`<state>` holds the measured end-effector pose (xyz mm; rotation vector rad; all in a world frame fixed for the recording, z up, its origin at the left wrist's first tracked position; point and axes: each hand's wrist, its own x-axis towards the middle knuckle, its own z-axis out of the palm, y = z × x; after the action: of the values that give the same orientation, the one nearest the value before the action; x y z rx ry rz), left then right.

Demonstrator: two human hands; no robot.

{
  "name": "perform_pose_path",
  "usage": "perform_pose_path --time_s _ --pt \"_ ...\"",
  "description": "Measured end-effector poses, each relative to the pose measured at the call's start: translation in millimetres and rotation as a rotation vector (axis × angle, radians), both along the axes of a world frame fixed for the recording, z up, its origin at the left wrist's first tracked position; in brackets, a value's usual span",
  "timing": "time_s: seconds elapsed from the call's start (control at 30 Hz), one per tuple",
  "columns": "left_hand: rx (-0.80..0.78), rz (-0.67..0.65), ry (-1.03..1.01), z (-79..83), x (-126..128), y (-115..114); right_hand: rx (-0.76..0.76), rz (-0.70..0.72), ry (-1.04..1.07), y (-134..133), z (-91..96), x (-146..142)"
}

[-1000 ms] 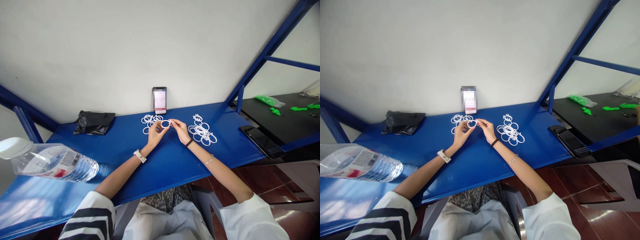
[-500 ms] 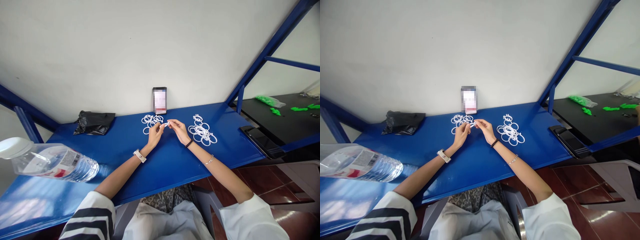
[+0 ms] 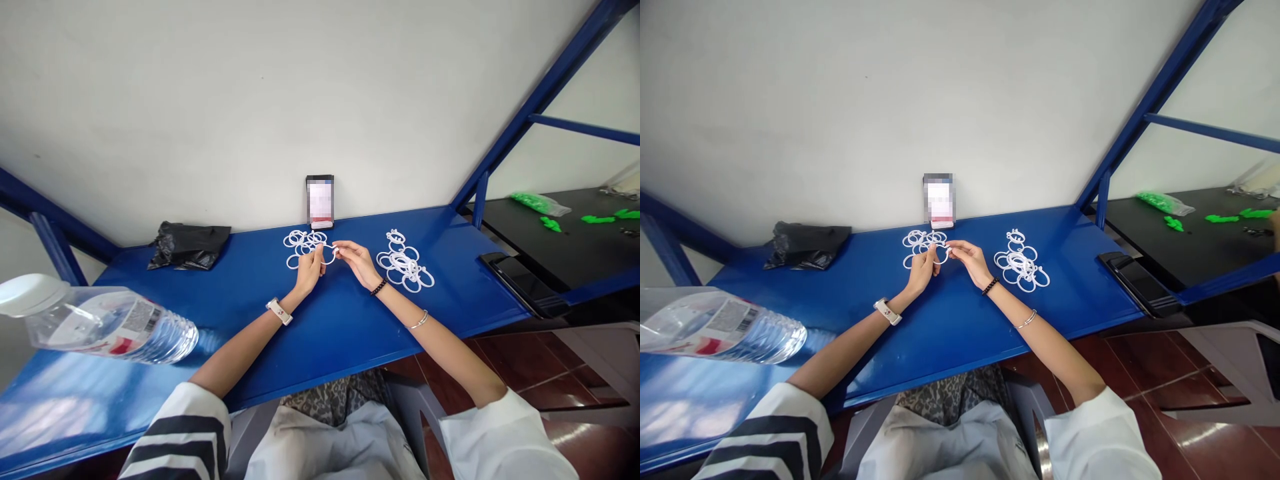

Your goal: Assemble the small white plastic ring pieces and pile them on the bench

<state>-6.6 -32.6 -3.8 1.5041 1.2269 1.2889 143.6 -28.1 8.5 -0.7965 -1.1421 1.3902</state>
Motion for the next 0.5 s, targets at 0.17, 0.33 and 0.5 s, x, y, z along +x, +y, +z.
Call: perform_pose_path --time_s 0.17,0.33,0.5 --pt "-0.01 0.016 -0.025 0.4 0.1 -0.3 0.043 -0.013 -0.052 -0.2 -0.1 -0.2" --pt "-0.009 0.012 -0.04 0.0 -0.3 0.1 0.073 -0.026 -0.097 0.9 -2.3 -0.9" --pt "0.048 -0.053 -0.062 -0.3 -0.2 -1.1 0.094 -0.07 -0.132 2.7 -3.6 0.3"
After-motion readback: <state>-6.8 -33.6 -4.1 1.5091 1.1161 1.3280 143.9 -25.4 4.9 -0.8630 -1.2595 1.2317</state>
